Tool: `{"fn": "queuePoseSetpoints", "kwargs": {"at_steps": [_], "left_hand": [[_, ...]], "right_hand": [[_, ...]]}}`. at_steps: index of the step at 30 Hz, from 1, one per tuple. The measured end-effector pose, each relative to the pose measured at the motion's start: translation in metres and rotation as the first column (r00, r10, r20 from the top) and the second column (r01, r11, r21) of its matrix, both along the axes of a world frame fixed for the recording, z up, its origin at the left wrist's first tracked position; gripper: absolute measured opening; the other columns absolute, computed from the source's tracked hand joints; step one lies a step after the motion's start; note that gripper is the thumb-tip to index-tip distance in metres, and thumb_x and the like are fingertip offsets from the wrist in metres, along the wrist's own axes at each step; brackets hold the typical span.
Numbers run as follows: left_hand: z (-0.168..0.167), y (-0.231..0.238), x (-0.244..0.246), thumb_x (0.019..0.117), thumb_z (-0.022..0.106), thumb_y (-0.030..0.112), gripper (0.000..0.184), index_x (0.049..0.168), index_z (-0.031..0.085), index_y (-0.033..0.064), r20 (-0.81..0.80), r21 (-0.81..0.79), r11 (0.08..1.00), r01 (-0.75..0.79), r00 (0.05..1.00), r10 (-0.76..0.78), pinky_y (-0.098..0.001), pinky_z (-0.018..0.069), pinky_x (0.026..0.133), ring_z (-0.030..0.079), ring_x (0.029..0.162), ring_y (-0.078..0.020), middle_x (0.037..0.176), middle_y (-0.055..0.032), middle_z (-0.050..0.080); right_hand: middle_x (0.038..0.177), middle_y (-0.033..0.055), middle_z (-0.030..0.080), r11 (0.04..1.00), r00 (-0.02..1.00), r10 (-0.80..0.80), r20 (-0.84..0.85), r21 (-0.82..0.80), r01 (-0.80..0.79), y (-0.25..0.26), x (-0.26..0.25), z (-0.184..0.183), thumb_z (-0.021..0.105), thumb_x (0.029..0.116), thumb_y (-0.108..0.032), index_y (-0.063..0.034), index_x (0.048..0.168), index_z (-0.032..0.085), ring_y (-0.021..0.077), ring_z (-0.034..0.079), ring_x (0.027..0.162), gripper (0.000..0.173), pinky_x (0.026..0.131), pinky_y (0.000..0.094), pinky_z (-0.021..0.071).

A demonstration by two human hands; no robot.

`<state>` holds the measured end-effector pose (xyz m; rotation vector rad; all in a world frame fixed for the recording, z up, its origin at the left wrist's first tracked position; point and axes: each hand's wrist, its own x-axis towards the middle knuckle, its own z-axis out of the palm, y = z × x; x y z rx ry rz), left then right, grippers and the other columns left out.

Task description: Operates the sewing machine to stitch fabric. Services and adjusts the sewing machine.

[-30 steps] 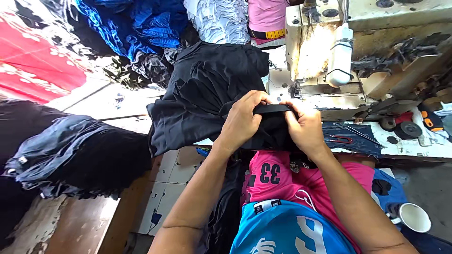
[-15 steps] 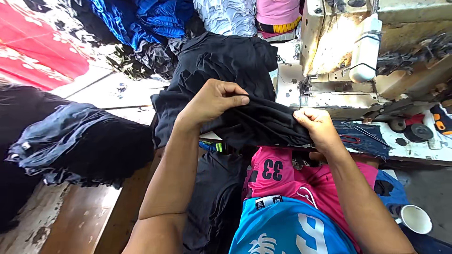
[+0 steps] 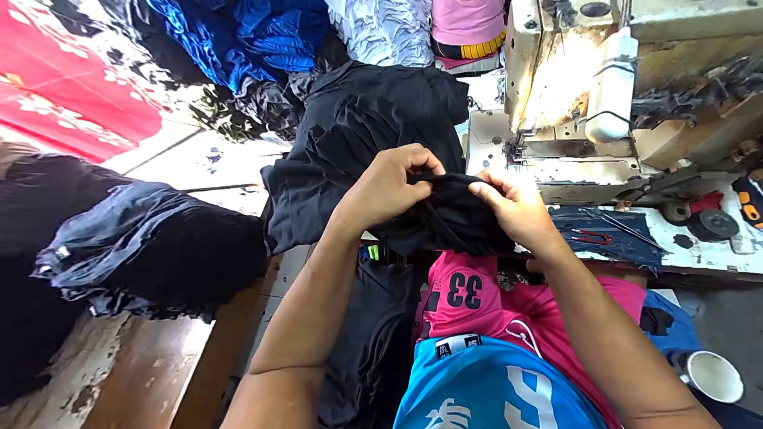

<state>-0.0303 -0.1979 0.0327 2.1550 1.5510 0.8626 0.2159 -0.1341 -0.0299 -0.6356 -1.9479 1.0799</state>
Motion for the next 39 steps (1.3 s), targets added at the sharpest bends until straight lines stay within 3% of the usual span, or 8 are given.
{"fn": "queuePoseSetpoints", "kwargs": {"at_steps": [4, 8, 12, 17, 22, 24, 34, 39], "left_hand": [[0.001, -0.004, -0.033, 0.0800, 0.067, 0.002, 0.032, 0.111, 0.068, 0.0114, -0.310, 0.168, 0.958, -0.234, 0.910, 0.277, -0.0570, 0.0526, 0.095, 0.061, 0.116, -0.0301, 0.124, -0.0105, 0.063], [0.015, -0.001, -0.027, 0.0846, 0.071, -0.004, 0.039, 0.120, 0.068, 0.0110, -0.056, -0.010, 0.999, -0.041, 0.998, 0.040, -0.0339, 0.0596, 0.090, 0.069, 0.100, -0.0127, 0.113, -0.0028, 0.071], [0.008, 0.011, -0.015, 0.0889, 0.077, 0.006, 0.029, 0.118, 0.074, 0.0059, 0.284, -0.180, 0.963, 0.199, 0.948, -0.143, -0.0309, 0.0608, 0.088, 0.072, 0.097, -0.0141, 0.107, -0.0049, 0.076], [-0.003, 0.021, 0.012, 0.0916, 0.078, 0.023, 0.011, 0.097, 0.080, 0.0140, 0.147, -0.026, 0.999, -0.047, 0.988, 0.050, -0.0295, 0.0583, 0.086, 0.070, 0.094, -0.0052, 0.098, 0.0040, 0.076], [-0.019, 0.031, 0.039, 0.0982, 0.065, 0.025, 0.017, 0.103, 0.075, 0.0119, 0.182, 0.067, 0.980, -0.190, 0.968, 0.175, -0.0383, 0.0505, 0.104, 0.062, 0.119, -0.0110, 0.120, -0.0002, 0.070], [-0.027, 0.038, 0.053, 0.1019, 0.058, 0.022, 0.017, 0.104, 0.072, 0.0117, 0.283, 0.053, 0.971, -0.233, 0.936, 0.209, -0.0373, 0.0547, 0.095, 0.067, 0.108, -0.0089, 0.112, 0.0014, 0.074], [-0.051, 0.105, 0.068, 0.0994, 0.065, 0.019, 0.014, 0.106, 0.073, 0.0089, 0.003, 0.247, 0.962, -0.117, 0.993, 0.120, -0.0355, 0.0572, 0.090, 0.070, 0.097, -0.0115, 0.102, -0.0040, 0.074], [-0.063, 0.128, 0.066, 0.0966, 0.066, 0.024, 0.014, 0.101, 0.076, 0.0139, -0.114, 0.262, 0.963, -0.064, 0.989, 0.097, -0.0400, 0.0571, 0.088, 0.068, 0.100, -0.0153, 0.103, -0.0031, 0.071]], "right_hand": [[0.074, 0.0040, 0.067, 0.983, 0.995, -0.012, -0.103, -0.186, -0.008, 0.003, 0.005, -0.007, 0.059, 0.1053, -0.020, -0.0067, 0.093, 0.072, 0.0119, 0.062, 0.062, 0.022, 0.056, 0.0290, 0.0531], [0.066, 0.0062, 0.060, 0.949, 0.986, -0.025, -0.168, -0.314, -0.030, 0.001, 0.008, -0.021, 0.060, 0.1052, -0.023, -0.0055, 0.081, 0.066, 0.0130, 0.055, 0.055, 0.030, 0.049, 0.0294, 0.0471], [0.071, 0.0054, 0.062, 0.937, 0.984, -0.031, -0.177, -0.348, -0.033, 0.003, 0.023, -0.028, 0.061, 0.1040, -0.019, -0.0056, 0.086, 0.070, 0.0118, 0.057, 0.060, 0.025, 0.054, 0.0293, 0.0492], [0.072, 0.0057, 0.064, 0.923, 0.985, -0.030, -0.172, -0.382, -0.039, -0.003, 0.039, -0.030, 0.064, 0.1022, -0.017, -0.0053, 0.094, 0.071, 0.0115, 0.057, 0.059, 0.016, 0.052, 0.0277, 0.0491], [0.079, 0.0064, 0.067, 0.931, 0.986, -0.029, -0.164, -0.365, -0.033, -0.008, 0.049, -0.037, 0.063, 0.1026, -0.016, -0.0041, 0.098, 0.073, 0.0123, 0.060, 0.064, 0.016, 0.057, 0.0286, 0.0508], [0.082, 0.0061, 0.069, 0.944, 0.989, -0.042, -0.142, -0.330, -0.007, -0.010, 0.051, -0.039, 0.063, 0.1026, -0.016, -0.0045, 0.098, 0.074, 0.0129, 0.062, 0.069, 0.016, 0.061, 0.0295, 0.0531], [0.073, 0.0040, 0.064, 0.927, 0.980, -0.199, -0.028, -0.331, 0.178, -0.008, 0.055, -0.053, 0.060, 0.1029, -0.013, -0.0075, 0.104, 0.070, 0.0132, 0.060, 0.063, 0.011, 0.058, 0.0305, 0.0522], [0.065, 0.0053, 0.056, 0.909, 0.956, -0.224, -0.189, -0.394, 0.135, -0.006, 0.055, -0.060, 0.064, 0.0974, -0.005, -0.0100, 0.129, 0.060, 0.0149, 0.053, 0.054, 0.032, 0.053, 0.0308, 0.0495]]}}
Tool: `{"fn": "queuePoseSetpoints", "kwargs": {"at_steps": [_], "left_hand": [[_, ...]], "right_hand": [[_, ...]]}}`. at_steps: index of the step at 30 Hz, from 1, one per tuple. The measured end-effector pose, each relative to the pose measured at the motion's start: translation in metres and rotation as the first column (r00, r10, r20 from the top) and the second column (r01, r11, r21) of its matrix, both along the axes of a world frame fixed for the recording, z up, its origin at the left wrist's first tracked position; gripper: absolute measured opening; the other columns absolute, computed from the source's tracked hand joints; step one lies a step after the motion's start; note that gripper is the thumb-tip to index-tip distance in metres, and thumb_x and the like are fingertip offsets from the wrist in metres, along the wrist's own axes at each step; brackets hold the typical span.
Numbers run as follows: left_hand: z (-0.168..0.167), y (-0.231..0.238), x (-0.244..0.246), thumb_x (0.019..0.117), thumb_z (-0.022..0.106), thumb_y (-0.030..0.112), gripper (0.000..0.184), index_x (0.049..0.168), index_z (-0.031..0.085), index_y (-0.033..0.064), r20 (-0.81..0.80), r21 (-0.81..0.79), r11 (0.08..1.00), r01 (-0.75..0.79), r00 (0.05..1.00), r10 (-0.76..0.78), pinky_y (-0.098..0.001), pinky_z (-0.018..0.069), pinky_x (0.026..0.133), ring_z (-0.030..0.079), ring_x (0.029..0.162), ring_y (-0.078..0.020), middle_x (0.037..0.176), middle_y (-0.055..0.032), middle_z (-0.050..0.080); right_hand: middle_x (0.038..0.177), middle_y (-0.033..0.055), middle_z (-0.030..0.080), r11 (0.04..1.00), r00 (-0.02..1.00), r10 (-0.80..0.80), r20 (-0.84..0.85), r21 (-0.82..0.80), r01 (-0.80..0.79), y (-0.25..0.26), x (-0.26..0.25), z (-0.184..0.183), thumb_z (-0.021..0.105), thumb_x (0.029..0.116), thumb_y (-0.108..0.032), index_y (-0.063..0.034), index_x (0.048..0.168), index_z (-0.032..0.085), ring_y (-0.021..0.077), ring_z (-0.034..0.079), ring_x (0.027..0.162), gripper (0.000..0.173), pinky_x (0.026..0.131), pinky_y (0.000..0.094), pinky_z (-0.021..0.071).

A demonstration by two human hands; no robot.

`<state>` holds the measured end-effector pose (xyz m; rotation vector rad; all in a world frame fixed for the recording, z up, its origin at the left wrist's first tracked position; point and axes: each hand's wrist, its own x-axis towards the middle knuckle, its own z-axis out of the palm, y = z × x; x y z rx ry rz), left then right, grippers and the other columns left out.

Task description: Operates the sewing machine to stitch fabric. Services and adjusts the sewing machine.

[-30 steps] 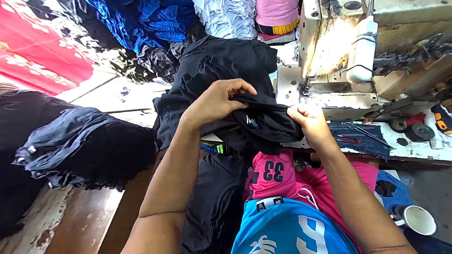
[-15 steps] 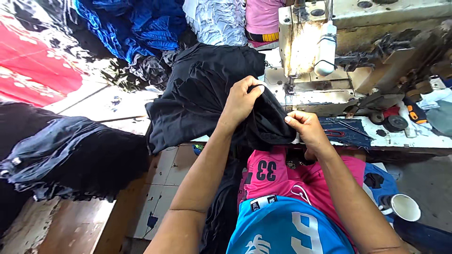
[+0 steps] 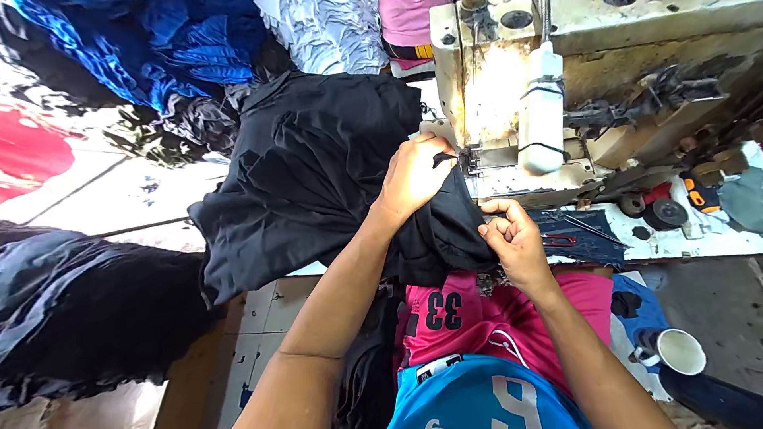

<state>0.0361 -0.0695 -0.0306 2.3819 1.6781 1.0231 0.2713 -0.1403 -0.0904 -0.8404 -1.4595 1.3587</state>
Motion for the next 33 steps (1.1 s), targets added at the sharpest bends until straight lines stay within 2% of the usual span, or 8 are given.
{"fn": "queuePoseSetpoints", "kwargs": {"at_steps": [6, 12, 15, 19, 22, 26, 31, 33], "left_hand": [[0.012, 0.024, 0.012, 0.0888, 0.070, 0.024, 0.017, 0.100, 0.077, 0.0124, 0.024, -0.079, 0.996, -0.045, 0.999, 0.047, -0.0491, 0.0560, 0.087, 0.070, 0.102, -0.0205, 0.105, -0.0056, 0.074], [0.015, 0.048, 0.010, 0.0851, 0.073, 0.029, 0.026, 0.106, 0.070, 0.0131, 0.100, -0.169, 0.986, -0.001, 0.995, 0.018, -0.0434, 0.0561, 0.085, 0.069, 0.098, -0.0134, 0.099, -0.0027, 0.073], [0.014, 0.042, 0.008, 0.0876, 0.076, 0.025, 0.019, 0.102, 0.073, 0.0134, 0.135, -0.095, 0.993, 0.069, 0.989, -0.056, -0.0344, 0.0562, 0.088, 0.068, 0.098, -0.0069, 0.099, 0.0006, 0.073], [0.014, 0.021, 0.001, 0.0908, 0.075, 0.022, 0.014, 0.100, 0.078, 0.0115, 0.089, -0.062, 0.992, 0.113, 0.990, -0.107, -0.0365, 0.0540, 0.097, 0.068, 0.106, -0.0121, 0.107, -0.0036, 0.074], [0.007, 0.015, -0.012, 0.0902, 0.076, 0.024, 0.013, 0.098, 0.078, 0.0129, 0.086, -0.040, 0.994, 0.104, 0.991, -0.100, -0.0363, 0.0542, 0.095, 0.067, 0.104, -0.0140, 0.104, -0.0042, 0.073], [-0.002, 0.008, -0.022, 0.0912, 0.072, 0.021, 0.011, 0.097, 0.077, 0.0140, 0.116, -0.032, 0.995, 0.098, 0.989, -0.094, -0.0319, 0.0545, 0.091, 0.066, 0.102, -0.0101, 0.102, -0.0008, 0.071], [-0.022, -0.003, -0.007, 0.0951, 0.064, 0.025, 0.014, 0.104, 0.074, 0.0207, 0.098, 0.018, 0.994, -0.108, 0.990, 0.106, -0.0399, 0.0571, 0.083, 0.065, 0.100, -0.0119, 0.106, 0.0018, 0.067], [-0.023, -0.007, -0.004, 0.0972, 0.063, 0.025, 0.014, 0.106, 0.073, 0.0206, 0.107, 0.037, 0.992, -0.119, 0.988, 0.114, -0.0387, 0.0574, 0.082, 0.065, 0.099, -0.0117, 0.106, 0.0014, 0.066]], "right_hand": [[0.065, 0.0047, 0.059, 0.993, 0.986, -0.116, -0.117, -0.008, 0.116, 0.008, -0.006, 0.008, 0.063, 0.0919, 0.003, -0.0012, 0.115, 0.071, 0.0107, 0.054, 0.055, 0.025, 0.055, 0.0266, 0.0504], [0.064, 0.0042, 0.055, 0.985, 0.983, -0.164, -0.088, 0.030, 0.167, 0.015, -0.019, 0.011, 0.061, 0.0936, 0.004, -0.0014, 0.115, 0.072, 0.0113, 0.049, 0.053, 0.025, 0.051, 0.0267, 0.0466], [0.062, 0.0020, 0.052, 0.996, 0.995, -0.083, 0.053, 0.049, 0.081, 0.013, -0.014, 0.010, 0.062, 0.0980, -0.004, -0.0078, 0.119, 0.070, 0.0117, 0.047, 0.051, 0.022, 0.048, 0.0273, 0.0439], [0.069, -0.0009, 0.058, 0.984, 0.934, 0.145, 0.328, 0.051, -0.171, 0.013, 0.006, 0.022, 0.060, 0.1030, -0.018, -0.0184, 0.124, 0.068, 0.0112, 0.055, 0.059, 0.023, 0.056, 0.0306, 0.0507], [0.095, -0.0062, 0.073, 0.930, 0.867, -0.121, 0.483, 0.360, -0.071, 0.021, 0.020, 0.044, 0.062, 0.1024, -0.022, -0.0174, 0.109, 0.077, 0.0029, 0.069, 0.084, 0.017, 0.076, 0.0273, 0.0604], [0.105, 0.0145, 0.072, 0.704, 0.674, -0.591, 0.443, 0.692, 0.162, 0.064, 0.016, 0.071, 0.064, 0.1006, -0.020, -0.0039, 0.108, 0.075, 0.0260, 0.070, 0.099, 0.021, 0.086, 0.0451, 0.0583], [0.113, 0.0254, 0.070, 0.817, 0.450, -0.526, 0.722, 0.576, 0.030, 0.148, -0.018, 0.020, 0.045, 0.1025, -0.042, 0.0007, 0.112, 0.071, 0.0432, 0.063, 0.117, 0.050, 0.104, 0.0662, 0.0432], [0.126, 0.0292, 0.065, 0.866, 0.372, -0.474, 0.798, 0.499, 0.034, 0.156, -0.029, 0.020, 0.045, 0.1017, -0.044, 0.0048, 0.121, 0.067, 0.0448, 0.056, 0.129, 0.057, 0.110, 0.0648, 0.0382]]}}
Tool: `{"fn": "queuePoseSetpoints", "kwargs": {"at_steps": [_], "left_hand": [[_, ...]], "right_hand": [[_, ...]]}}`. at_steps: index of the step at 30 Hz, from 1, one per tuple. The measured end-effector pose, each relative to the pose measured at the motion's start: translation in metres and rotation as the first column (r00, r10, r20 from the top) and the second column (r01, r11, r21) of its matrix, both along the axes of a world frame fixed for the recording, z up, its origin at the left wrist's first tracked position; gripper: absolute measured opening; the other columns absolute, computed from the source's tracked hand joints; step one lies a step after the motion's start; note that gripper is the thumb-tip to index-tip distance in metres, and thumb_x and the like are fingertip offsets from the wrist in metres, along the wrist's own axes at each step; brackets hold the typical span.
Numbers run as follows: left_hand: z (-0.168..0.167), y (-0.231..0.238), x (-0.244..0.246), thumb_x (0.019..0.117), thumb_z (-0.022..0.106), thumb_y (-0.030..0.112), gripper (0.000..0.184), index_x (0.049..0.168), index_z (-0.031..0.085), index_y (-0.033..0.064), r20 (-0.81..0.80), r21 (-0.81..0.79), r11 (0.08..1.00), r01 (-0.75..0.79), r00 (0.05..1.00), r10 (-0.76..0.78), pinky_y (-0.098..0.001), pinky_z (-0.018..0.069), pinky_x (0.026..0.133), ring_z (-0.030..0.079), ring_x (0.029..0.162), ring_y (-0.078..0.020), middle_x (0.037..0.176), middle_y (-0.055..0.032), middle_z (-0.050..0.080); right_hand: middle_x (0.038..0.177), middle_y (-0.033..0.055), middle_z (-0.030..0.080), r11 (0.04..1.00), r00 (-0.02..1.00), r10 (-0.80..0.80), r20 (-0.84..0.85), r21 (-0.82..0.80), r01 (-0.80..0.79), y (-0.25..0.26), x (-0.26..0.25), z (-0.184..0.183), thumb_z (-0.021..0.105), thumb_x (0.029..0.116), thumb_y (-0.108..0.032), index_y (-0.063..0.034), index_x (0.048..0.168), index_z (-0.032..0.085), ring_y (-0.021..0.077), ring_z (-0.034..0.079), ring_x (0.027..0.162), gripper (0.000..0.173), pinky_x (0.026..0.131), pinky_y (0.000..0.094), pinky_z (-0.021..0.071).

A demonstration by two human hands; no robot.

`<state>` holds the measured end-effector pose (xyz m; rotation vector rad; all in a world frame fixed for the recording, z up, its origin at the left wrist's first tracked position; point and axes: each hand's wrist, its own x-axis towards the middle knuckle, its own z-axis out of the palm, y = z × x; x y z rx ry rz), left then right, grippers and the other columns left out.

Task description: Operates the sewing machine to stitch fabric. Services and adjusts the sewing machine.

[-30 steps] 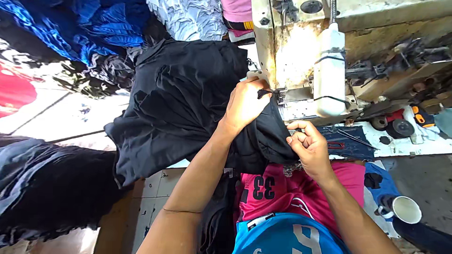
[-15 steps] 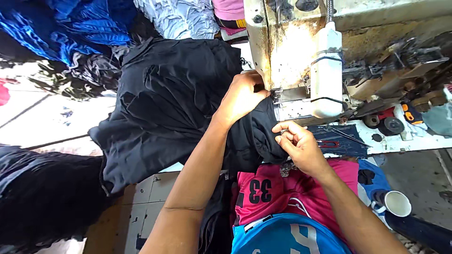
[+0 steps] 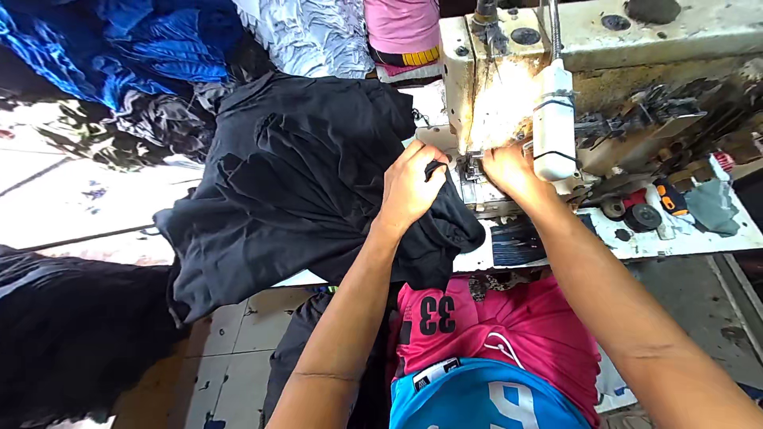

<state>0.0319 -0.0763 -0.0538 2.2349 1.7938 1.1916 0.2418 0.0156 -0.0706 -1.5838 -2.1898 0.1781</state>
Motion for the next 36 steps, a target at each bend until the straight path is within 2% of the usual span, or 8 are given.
{"fn": "queuePoseSetpoints", "kwargs": {"at_steps": [7, 12, 16, 18, 20, 27, 31, 36], "left_hand": [[0.001, -0.003, 0.001, 0.0978, 0.062, 0.024, 0.015, 0.106, 0.074, 0.0205, 0.016, 0.006, 1.000, -0.004, 1.000, 0.004, -0.0395, 0.0573, 0.081, 0.066, 0.100, -0.0123, 0.108, 0.0009, 0.066], [-0.003, -0.003, 0.001, 0.0977, 0.062, 0.025, 0.015, 0.106, 0.074, 0.0198, 0.029, 0.020, 1.000, -0.003, 1.000, 0.003, -0.0394, 0.0571, 0.082, 0.066, 0.101, -0.0133, 0.108, 0.0003, 0.066], [-0.003, -0.002, 0.001, 0.0979, 0.061, 0.024, 0.016, 0.107, 0.074, 0.0202, 0.035, 0.024, 1.000, -0.004, 0.999, 0.003, -0.0398, 0.0568, 0.082, 0.066, 0.100, -0.0140, 0.107, -0.0002, 0.066], [-0.003, -0.003, 0.000, 0.0981, 0.062, 0.024, 0.017, 0.108, 0.074, 0.0199, 0.034, 0.022, 1.000, 0.006, 0.999, -0.007, -0.0394, 0.0569, 0.083, 0.065, 0.100, -0.0143, 0.107, -0.0009, 0.066], [-0.001, -0.004, 0.000, 0.0988, 0.061, 0.025, 0.017, 0.109, 0.074, 0.0196, 0.005, 0.024, 1.000, 0.012, 1.000, -0.013, -0.0381, 0.0571, 0.084, 0.065, 0.101, -0.0146, 0.108, -0.0013, 0.066], [0.020, 0.010, 0.002, 0.0960, 0.061, 0.017, 0.021, 0.109, 0.078, 0.0156, -0.041, -0.027, 0.977, 0.213, 0.976, -0.214, -0.0449, 0.0438, 0.109, 0.054, 0.129, -0.0244, 0.134, -0.0067, 0.062], [0.031, 0.026, 0.001, 0.0944, 0.063, 0.012, 0.018, 0.103, 0.076, 0.0029, 0.030, -0.146, 0.921, 0.360, 0.933, -0.359, -0.0488, 0.0431, 0.112, 0.054, 0.132, -0.0265, 0.130, -0.0132, 0.066], [0.034, 0.035, 0.001, 0.0937, 0.063, 0.016, 0.023, 0.110, 0.076, 0.0069, -0.011, -0.244, 0.897, 0.370, 0.923, -0.384, -0.0551, 0.0424, 0.107, 0.057, 0.127, -0.0245, 0.126, -0.0085, 0.067]], "right_hand": [[0.142, 0.0262, 0.057, 0.992, 1.000, -0.017, 0.009, -0.122, 0.018, -0.030, -0.018, 0.057, 0.060, 0.1016, -0.036, -0.0002, 0.140, 0.058, 0.0417, 0.050, 0.138, 0.053, 0.112, 0.0626, 0.0368], [0.125, 0.0269, 0.066, 0.979, 0.927, -0.069, -0.368, 0.152, 0.133, -0.020, 0.007, 0.034, 0.068, 0.0937, -0.021, 0.0072, 0.127, 0.063, 0.0360, 0.059, 0.127, 0.044, 0.110, 0.0513, 0.0444], [0.117, 0.0170, 0.070, 0.985, 0.827, -0.127, -0.548, 0.029, 0.171, -0.045, 0.015, 0.045, 0.074, 0.0903, -0.027, 0.0018, 0.121, 0.066, 0.0214, 0.065, 0.116, 0.043, 0.105, 0.0425, 0.0499], [0.099, 0.0094, 0.072, 0.992, 0.879, -0.078, -0.470, 0.051, 0.115, -0.067, 0.016, 0.049, 0.074, 0.0904, -0.044, -0.0064, 0.103, 0.072, 0.0193, 0.069, 0.095, 0.040, 0.089, 0.0453, 0.0566], [0.105, 0.0090, 0.069, 0.988, 0.954, -0.046, -0.297, 0.125, 0.087, -0.092, 0.020, 0.053, 0.064, 0.0959, -0.056, -0.0145, 0.099, 0.075, 0.0231, 0.067, 0.100, 0.044, 0.086, 0.0475, 0.0561], [0.137, 0.0093, 0.061, 0.947, 0.949, 0.286, -0.134, 0.191, -0.259, -0.102, 0.043, 0.039, 0.062, 0.1013, -0.021, -0.0181, 0.131, 0.072, 0.0270, 0.056, 0.127, 0.032, 0.108, 0.0451, 0.0471], [0.134, 0.0034, 0.066, 0.946, 0.940, 0.291, -0.180, 0.198, -0.255, -0.090, 0.040, 0.027, 0.061, 0.1021, -0.023, -0.0215, 0.120, 0.078, 0.0232, 0.058, 0.122, 0.026, 0.105, 0.0410, 0.0460], [0.134, 0.0032, 0.066, 0.949, 0.975, 0.170, -0.143, 0.289, -0.123, -0.093, 0.027, 0.012, 0.058, 0.0998, -0.013, -0.0262, 0.125, 0.076, 0.0270, 0.059, 0.118, 0.034, 0.098, 0.0473, 0.0470]]}}
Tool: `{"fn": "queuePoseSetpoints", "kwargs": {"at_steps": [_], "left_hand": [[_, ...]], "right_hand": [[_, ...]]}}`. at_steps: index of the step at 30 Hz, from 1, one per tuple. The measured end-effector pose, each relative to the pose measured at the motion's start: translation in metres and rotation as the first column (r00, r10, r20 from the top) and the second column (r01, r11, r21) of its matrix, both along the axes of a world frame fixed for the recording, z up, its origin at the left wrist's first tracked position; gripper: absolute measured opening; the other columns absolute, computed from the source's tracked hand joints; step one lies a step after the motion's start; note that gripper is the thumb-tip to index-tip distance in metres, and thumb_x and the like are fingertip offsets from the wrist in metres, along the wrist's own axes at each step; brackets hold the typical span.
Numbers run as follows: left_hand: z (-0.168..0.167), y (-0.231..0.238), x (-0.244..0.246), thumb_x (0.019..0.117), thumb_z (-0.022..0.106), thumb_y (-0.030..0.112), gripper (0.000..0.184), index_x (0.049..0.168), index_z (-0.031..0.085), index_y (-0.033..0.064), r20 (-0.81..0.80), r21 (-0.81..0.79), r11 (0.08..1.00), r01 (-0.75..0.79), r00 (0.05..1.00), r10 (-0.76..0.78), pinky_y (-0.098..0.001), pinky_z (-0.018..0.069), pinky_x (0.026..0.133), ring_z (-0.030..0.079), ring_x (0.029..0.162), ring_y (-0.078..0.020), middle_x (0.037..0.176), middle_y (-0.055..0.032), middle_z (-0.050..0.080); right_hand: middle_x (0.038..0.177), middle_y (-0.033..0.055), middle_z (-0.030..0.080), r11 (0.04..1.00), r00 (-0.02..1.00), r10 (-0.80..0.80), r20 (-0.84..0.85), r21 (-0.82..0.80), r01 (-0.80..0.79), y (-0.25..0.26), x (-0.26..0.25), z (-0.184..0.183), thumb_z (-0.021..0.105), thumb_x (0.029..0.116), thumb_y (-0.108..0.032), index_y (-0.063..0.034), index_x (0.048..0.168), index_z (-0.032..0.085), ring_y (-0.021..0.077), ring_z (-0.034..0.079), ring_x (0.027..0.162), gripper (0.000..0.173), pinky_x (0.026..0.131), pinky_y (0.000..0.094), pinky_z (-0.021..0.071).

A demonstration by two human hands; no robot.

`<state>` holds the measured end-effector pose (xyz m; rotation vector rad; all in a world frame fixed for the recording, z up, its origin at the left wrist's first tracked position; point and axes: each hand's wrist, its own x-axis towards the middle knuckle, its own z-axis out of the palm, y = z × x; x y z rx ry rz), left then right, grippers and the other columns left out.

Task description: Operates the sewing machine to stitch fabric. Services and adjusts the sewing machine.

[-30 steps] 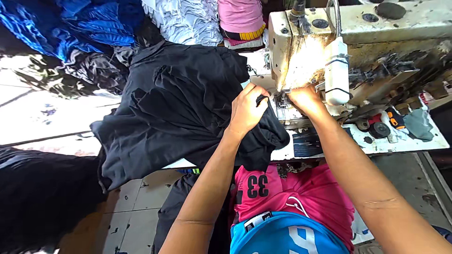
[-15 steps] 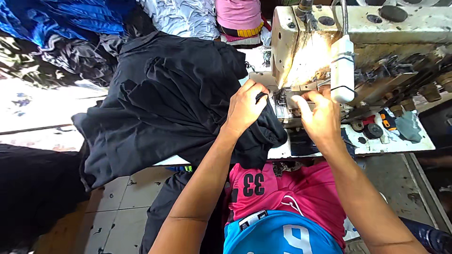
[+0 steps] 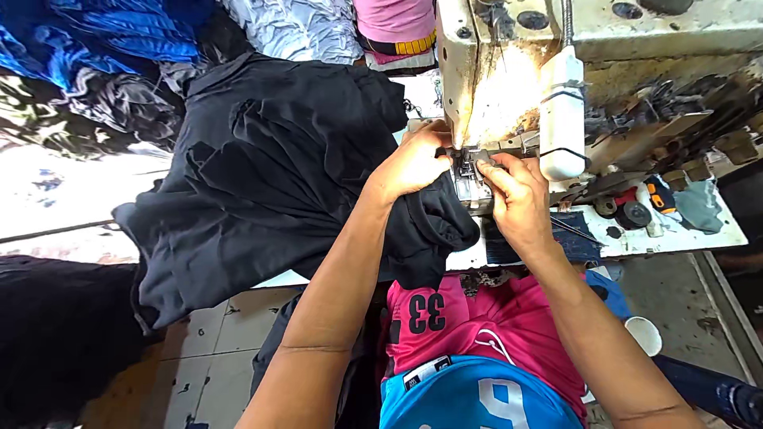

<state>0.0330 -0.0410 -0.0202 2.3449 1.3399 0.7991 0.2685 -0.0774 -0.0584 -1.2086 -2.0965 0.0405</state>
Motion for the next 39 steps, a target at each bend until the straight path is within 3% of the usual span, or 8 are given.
{"fn": "queuePoseSetpoints", "kwargs": {"at_steps": [7, 11, 14, 18, 24, 27, 31, 39], "left_hand": [[0.000, 0.002, 0.004, 0.0963, 0.059, 0.023, 0.024, 0.110, 0.077, 0.0132, -0.044, -0.035, 0.998, -0.046, 0.998, 0.045, -0.0588, 0.0333, 0.111, 0.051, 0.133, -0.0238, 0.130, -0.0049, 0.065], [-0.012, 0.002, 0.010, 0.0950, 0.063, 0.021, 0.019, 0.099, 0.079, 0.0111, 0.044, 0.087, 0.987, -0.134, 0.990, 0.130, -0.0528, 0.0426, 0.107, 0.060, 0.123, -0.0223, 0.120, -0.0052, 0.071], [-0.010, 0.004, 0.011, 0.0912, 0.072, 0.019, 0.013, 0.098, 0.080, 0.0110, 0.139, 0.060, 0.987, -0.152, 0.980, 0.142, -0.0438, 0.0506, 0.101, 0.065, 0.114, -0.0157, 0.116, -0.0044, 0.072], [-0.006, 0.012, 0.009, 0.0835, 0.080, 0.016, 0.010, 0.093, 0.079, 0.0127, 0.172, -0.023, 0.991, -0.133, 0.976, 0.135, -0.0425, 0.0531, 0.097, 0.065, 0.110, -0.0109, 0.114, 0.0002, 0.071], [-0.005, 0.022, 0.005, 0.0796, 0.084, 0.016, 0.012, 0.086, 0.076, 0.0082, 0.212, -0.021, 0.999, -0.050, 0.976, 0.054, -0.0334, 0.0534, 0.096, 0.065, 0.107, -0.0103, 0.109, -0.0045, 0.071], [-0.008, 0.026, 0.006, 0.0796, 0.084, 0.017, 0.015, 0.088, 0.076, 0.0071, 0.215, -0.017, 0.998, -0.059, 0.975, 0.062, -0.0345, 0.0529, 0.097, 0.065, 0.107, -0.0117, 0.108, -0.0056, 0.071], [-0.006, 0.029, 0.009, 0.0822, 0.080, 0.025, 0.037, 0.115, 0.070, 0.0097, 0.174, -0.032, 0.995, -0.094, 0.980, 0.098, -0.0394, 0.0521, 0.102, 0.065, 0.112, -0.0096, 0.114, -0.0031, 0.071], [-0.009, 0.032, 0.008, 0.0814, 0.081, 0.023, 0.033, 0.111, 0.072, 0.0104, 0.197, -0.017, 0.997, -0.069, 0.978, 0.071, -0.0434, 0.0522, 0.100, 0.066, 0.112, -0.0121, 0.114, -0.0035, 0.072]], "right_hand": [[0.133, -0.0002, 0.067, 0.988, 0.988, -0.149, -0.036, 0.042, 0.150, -0.001, -0.015, -0.007, 0.056, 0.0997, -0.013, -0.0294, 0.124, 0.076, 0.0258, 0.059, 0.117, 0.036, 0.097, 0.0481, 0.0440], [0.133, -0.0012, 0.067, 0.989, 0.989, -0.138, -0.053, 0.055, 0.141, 0.000, -0.015, -0.010, 0.054, 0.1011, -0.015, -0.0291, 0.123, 0.076, 0.0257, 0.059, 0.119, 0.035, 0.097, 0.0494, 0.0435], [0.135, -0.0023, 0.067, 0.992, 0.989, -0.120, -0.086, 0.035, 0.123, 0.003, -0.013, -0.013, 0.054, 0.1028, -0.019, -0.0294, 0.123, 0.077, 0.0244, 0.058, 0.121, 0.032, 0.099, 0.0488, 0.0423], [0.135, -0.0035, 0.067, 0.991, 0.986, -0.121, -0.117, 0.041, 0.126, 0.002, -0.014, -0.014, 0.055, 0.1035, -0.020, -0.0298, 0.121, 0.077, 0.0231, 0.059, 0.121, 0.030, 0.098, 0.0476, 0.0418], [0.136, -0.0031, 0.066, 0.989, 0.983, -0.134, -0.128, 0.042, 0.141, 0.003, -0.017, -0.016, 0.054, 0.1033, -0.018, -0.0297, 0.121, 0.077, 0.0233, 0.059, 0.116, 0.032, 0.092, 0.0478, 0.0429], [0.135, -0.0037, 0.067, 0.986, 0.979, -0.157, -0.127, 0.037, 0.162, 0.005, -0.020, -0.015, 0.054, 0.1031, -0.018, -0.0308, 0.122, 0.077, 0.0235, 0.059, 0.115, 0.032, 0.091, 0.0481, 0.0421], [0.136, -0.0021, 0.067, 0.976, 0.974, -0.208, -0.089, 0.043, 0.212, 0.008, -0.025, -0.014, 0.054, 0.1039, -0.022, -0.0316, 0.126, 0.075, 0.0262, 0.060, 0.116, 0.033, 0.092, 0.0498, 0.0423], [0.138, -0.0058, 0.066, 0.985, 0.982, -0.173, -0.081, -0.007, 0.173, 0.009, -0.018, -0.008, 0.055, 0.1031, -0.020, -0.0310, 0.126, 0.076, 0.0234, 0.060, 0.116, 0.032, 0.098, 0.0488, 0.0419]]}}
